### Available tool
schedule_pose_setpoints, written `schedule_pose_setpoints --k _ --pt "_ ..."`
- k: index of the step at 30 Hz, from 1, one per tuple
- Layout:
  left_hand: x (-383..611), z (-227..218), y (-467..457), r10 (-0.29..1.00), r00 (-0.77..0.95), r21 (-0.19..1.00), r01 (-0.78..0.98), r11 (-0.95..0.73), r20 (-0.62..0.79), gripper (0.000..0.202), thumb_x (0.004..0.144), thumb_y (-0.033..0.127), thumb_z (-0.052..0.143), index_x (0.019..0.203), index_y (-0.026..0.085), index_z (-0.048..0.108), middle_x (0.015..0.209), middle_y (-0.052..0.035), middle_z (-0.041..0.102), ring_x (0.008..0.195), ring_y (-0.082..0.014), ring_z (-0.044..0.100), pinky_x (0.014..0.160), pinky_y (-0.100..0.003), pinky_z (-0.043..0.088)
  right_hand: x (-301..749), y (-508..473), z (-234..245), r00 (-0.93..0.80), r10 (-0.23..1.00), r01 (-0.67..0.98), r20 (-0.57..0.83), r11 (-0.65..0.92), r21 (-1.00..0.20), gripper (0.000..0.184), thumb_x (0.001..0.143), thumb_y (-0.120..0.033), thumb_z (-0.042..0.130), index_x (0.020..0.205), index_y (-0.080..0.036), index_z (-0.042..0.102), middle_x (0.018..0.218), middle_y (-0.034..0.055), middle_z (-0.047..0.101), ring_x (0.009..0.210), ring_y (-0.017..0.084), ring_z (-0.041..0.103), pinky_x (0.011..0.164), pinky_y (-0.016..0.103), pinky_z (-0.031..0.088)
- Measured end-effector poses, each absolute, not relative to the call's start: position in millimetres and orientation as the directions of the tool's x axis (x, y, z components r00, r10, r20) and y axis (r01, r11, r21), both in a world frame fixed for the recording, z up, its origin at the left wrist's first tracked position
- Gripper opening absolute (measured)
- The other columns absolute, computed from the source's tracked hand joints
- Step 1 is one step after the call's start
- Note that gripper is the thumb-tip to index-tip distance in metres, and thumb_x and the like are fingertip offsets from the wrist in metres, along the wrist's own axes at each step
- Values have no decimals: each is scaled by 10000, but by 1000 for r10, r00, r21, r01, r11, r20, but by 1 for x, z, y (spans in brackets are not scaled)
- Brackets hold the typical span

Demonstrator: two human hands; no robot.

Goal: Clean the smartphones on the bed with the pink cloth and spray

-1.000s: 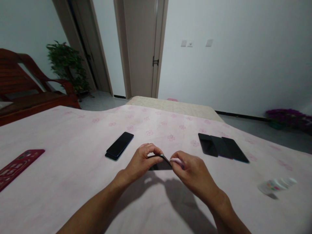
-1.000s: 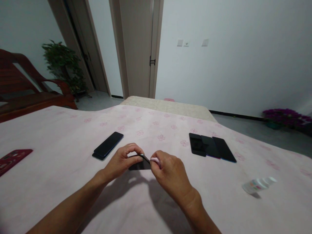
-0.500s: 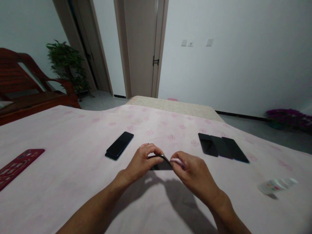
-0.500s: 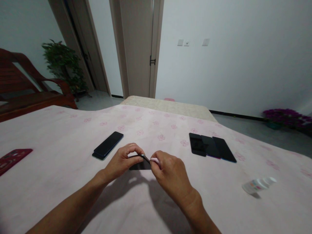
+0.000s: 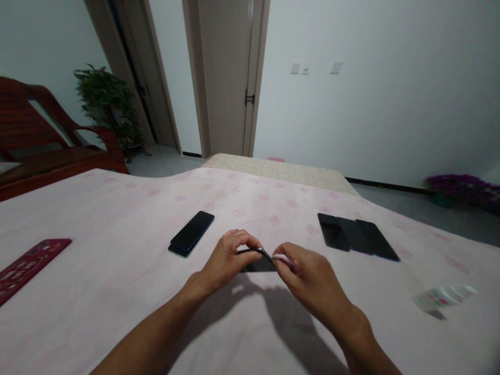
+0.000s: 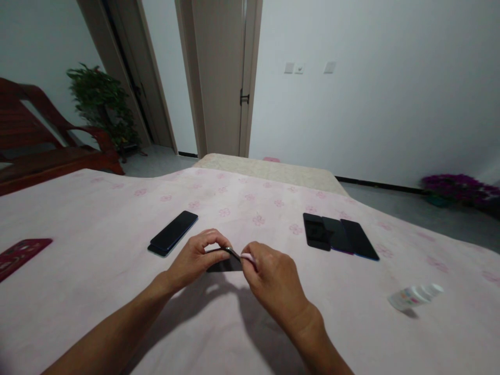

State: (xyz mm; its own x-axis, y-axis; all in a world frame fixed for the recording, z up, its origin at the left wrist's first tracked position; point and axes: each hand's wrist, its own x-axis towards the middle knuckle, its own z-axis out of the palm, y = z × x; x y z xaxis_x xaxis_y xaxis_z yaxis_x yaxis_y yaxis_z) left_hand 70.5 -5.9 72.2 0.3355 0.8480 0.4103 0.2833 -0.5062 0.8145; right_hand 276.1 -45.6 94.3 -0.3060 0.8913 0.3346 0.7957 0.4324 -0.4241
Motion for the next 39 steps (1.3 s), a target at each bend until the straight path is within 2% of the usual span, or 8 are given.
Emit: schedule_pose_setpoints --k 15,25,39 --pt "72 72 -6 849 333 807 300 -508 411 42 811 174 724 791 208 711 806 12 715 810 -158 625 819 -291 412 272 -46 93 -323 890 792 323 441 -423 117 963 -204 428 929 -215 539 813 26 671 662 170 623 600 270 370" --pt "72 72 -6 851 329 807 306 -506 409 53 816 175 725 789 217 707 802 20 717 815 -161 630 848 -304 404 275 -44 90 -326 878 760 349 463 -455 109 961 -211 467 885 -219 546 814 16 673 692 162 635 620 261 396" --pt "72 73 -7 857 321 806 319 -499 403 35 825 218 716 792 223 704 815 10 725 820 -174 638 855 -323 421 273 -45 92 -298 890 790 344 432 -434 127 943 -222 492 839 -214 565 780 17 689 646 157 627 597 264 376"
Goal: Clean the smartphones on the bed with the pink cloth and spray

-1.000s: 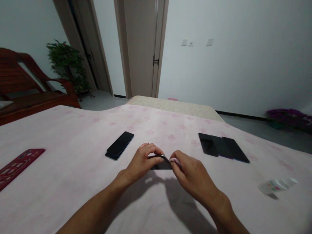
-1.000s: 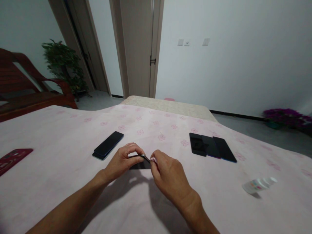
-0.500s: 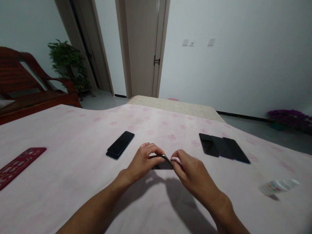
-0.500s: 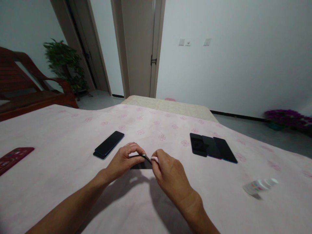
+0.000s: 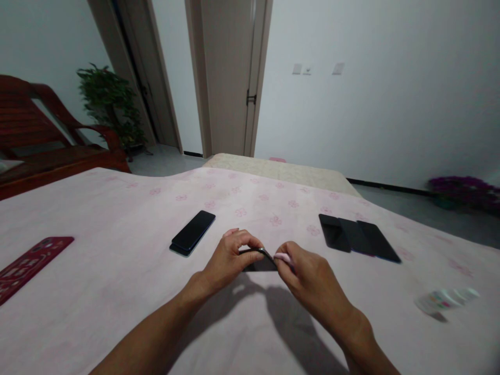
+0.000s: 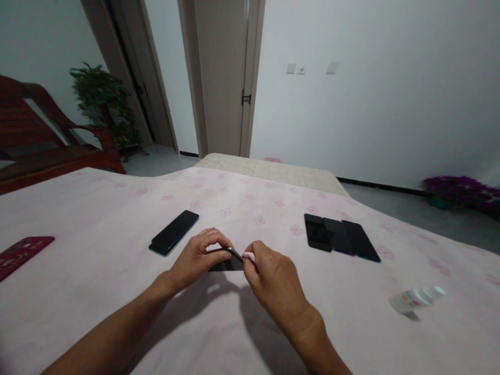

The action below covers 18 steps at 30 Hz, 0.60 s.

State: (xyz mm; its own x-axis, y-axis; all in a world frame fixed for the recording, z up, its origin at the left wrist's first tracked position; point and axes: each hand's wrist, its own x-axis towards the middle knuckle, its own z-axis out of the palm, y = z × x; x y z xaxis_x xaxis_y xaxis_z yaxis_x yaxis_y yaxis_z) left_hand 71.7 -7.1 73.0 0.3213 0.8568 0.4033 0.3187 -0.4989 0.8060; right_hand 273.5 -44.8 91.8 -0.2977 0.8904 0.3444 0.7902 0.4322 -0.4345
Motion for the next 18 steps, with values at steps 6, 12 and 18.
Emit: schedule_pose_setpoints --k 6,12,18 --pt "73 72 -7 857 315 800 328 -502 408 41 826 222 717 789 221 702 808 10 724 817 -174 637 861 -325 421 273 -43 90 -281 892 799 355 422 -429 128 937 -230 494 842 -212 577 778 15 692 649 156 635 601 257 378" --pt "73 72 -6 850 309 794 323 -515 426 43 829 219 718 792 212 699 800 11 722 812 -171 632 863 -326 414 273 -44 90 -270 893 804 360 415 -426 121 925 -223 499 836 -212 580 772 17 697 636 158 636 590 252 381" --pt "73 72 -7 859 306 799 331 -501 412 41 822 213 717 785 222 701 804 12 726 814 -174 637 862 -328 422 272 -44 90 -264 892 799 367 415 -435 141 937 -231 485 843 -212 588 777 24 698 637 159 638 590 250 385"
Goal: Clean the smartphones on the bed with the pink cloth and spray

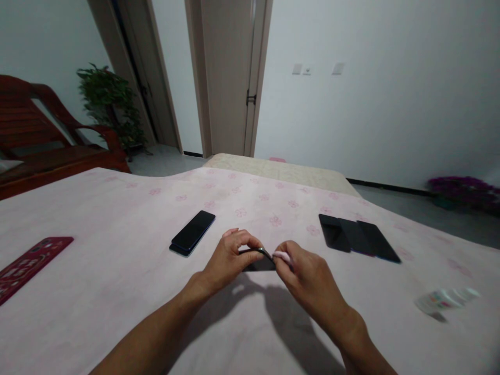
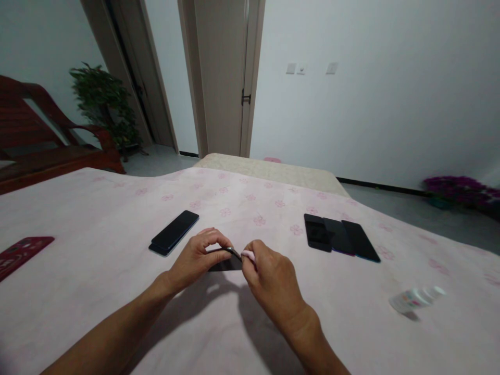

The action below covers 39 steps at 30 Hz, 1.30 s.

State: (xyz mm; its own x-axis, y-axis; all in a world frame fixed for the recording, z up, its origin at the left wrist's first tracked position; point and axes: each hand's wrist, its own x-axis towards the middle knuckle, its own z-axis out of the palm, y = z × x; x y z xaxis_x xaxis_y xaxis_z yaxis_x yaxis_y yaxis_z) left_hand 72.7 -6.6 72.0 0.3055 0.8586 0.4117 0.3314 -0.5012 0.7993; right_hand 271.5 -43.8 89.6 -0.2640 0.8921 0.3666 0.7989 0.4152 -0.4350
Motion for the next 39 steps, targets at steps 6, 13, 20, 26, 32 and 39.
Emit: schedule_pose_setpoints --k 6,13,20,26,32,39 --pt "73 73 -7 867 299 808 333 -486 398 40 819 227 719 784 225 702 808 10 732 820 -180 643 861 -333 427 272 -43 89 -253 900 813 355 397 -427 131 925 -236 501 840 -213 598 771 23 702 630 163 638 588 255 381" --pt "73 73 -7 862 305 799 341 -495 405 42 818 219 722 782 226 702 804 12 730 810 -176 641 864 -331 426 272 -45 88 -249 896 804 367 403 -438 139 933 -244 496 835 -217 591 749 16 693 620 162 632 583 255 367" --pt "74 73 -7 865 300 798 348 -493 403 45 816 216 720 777 228 700 807 12 730 813 -177 644 858 -329 430 272 -44 90 -245 905 815 347 386 -432 136 926 -236 494 850 -213 605 750 16 695 632 162 642 591 254 371" --pt "73 72 -8 867 302 799 353 -487 395 39 821 219 717 788 231 700 819 12 734 828 -182 645 884 -341 421 272 -43 89 -254 893 825 372 401 -399 121 901 -226 509 833 -217 608 758 15 710 608 157 633 573 257 359" --pt "73 72 -7 865 308 793 358 -492 397 53 819 195 733 790 226 700 816 20 728 823 -175 638 909 -345 400 273 -43 89 -245 894 814 375 400 -422 125 915 -232 512 838 -218 609 757 7 704 626 152 637 595 253 366" --pt "73 74 -9 867 325 793 370 -484 377 63 823 184 725 784 229 705 824 24 727 844 -177 637 925 -348 384 273 -43 91 -247 905 824 347 385 -417 117 911 -226 516 844 -217 612 766 13 706 640 162 638 600 260 358"
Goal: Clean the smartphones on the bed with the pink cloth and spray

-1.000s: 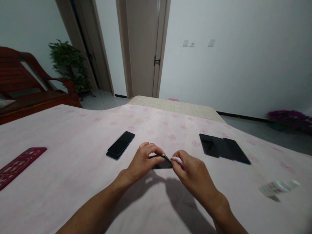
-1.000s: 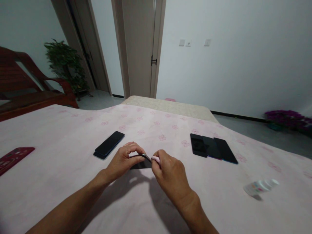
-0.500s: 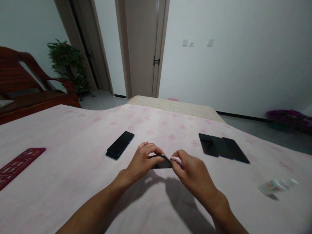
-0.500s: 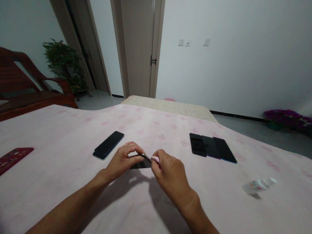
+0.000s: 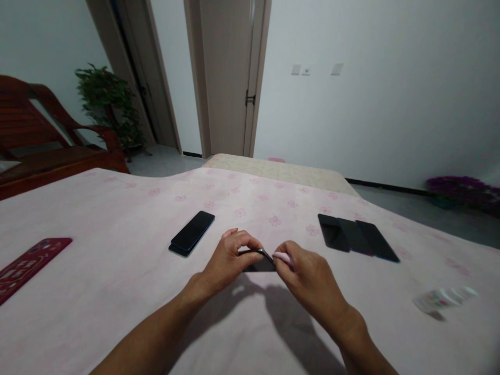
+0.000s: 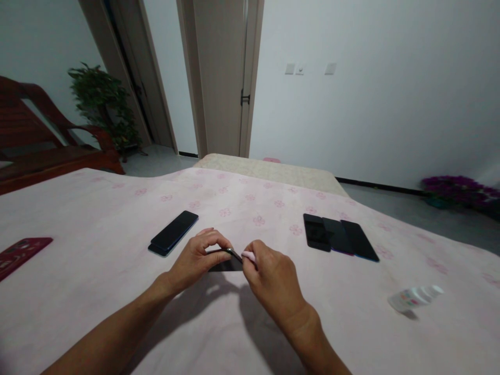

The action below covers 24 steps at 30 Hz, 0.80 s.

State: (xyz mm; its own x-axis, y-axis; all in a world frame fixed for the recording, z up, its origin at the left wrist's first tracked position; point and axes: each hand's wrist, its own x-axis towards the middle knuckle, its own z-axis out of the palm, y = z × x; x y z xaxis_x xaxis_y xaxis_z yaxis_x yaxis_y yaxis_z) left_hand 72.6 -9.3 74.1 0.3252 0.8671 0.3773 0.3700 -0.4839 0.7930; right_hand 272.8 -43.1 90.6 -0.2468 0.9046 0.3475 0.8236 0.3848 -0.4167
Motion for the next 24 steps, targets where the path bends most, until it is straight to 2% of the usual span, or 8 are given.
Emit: schedule_pose_setpoints --k 10,16,20,24 --pt "72 72 -8 861 315 787 365 -498 399 39 827 210 728 797 222 705 817 20 728 830 -175 636 899 -336 394 273 -42 91 -256 910 774 326 395 -495 125 915 -236 511 846 -213 613 763 14 703 652 158 639 595 247 363" --pt "70 72 -7 850 298 786 335 -520 435 28 820 202 728 800 206 708 799 18 715 819 -168 629 875 -324 396 277 -41 92 -244 923 811 299 363 -460 141 916 -247 491 835 -216 601 786 20 706 654 162 631 595 255 357" --pt "69 74 -6 849 267 799 298 -523 456 24 816 211 715 797 204 702 790 12 709 808 -166 623 847 -313 412 274 -41 95 -204 931 788 301 339 -514 158 956 -288 450 887 -224 577 804 20 693 676 171 635 603 257 371" --pt "70 75 -7 859 240 812 288 -508 453 33 805 220 712 776 207 703 784 13 704 798 -161 621 826 -296 424 272 -40 93 -252 934 776 254 351 -524 182 988 -291 398 956 -225 564 835 24 695 687 174 640 622 265 378"
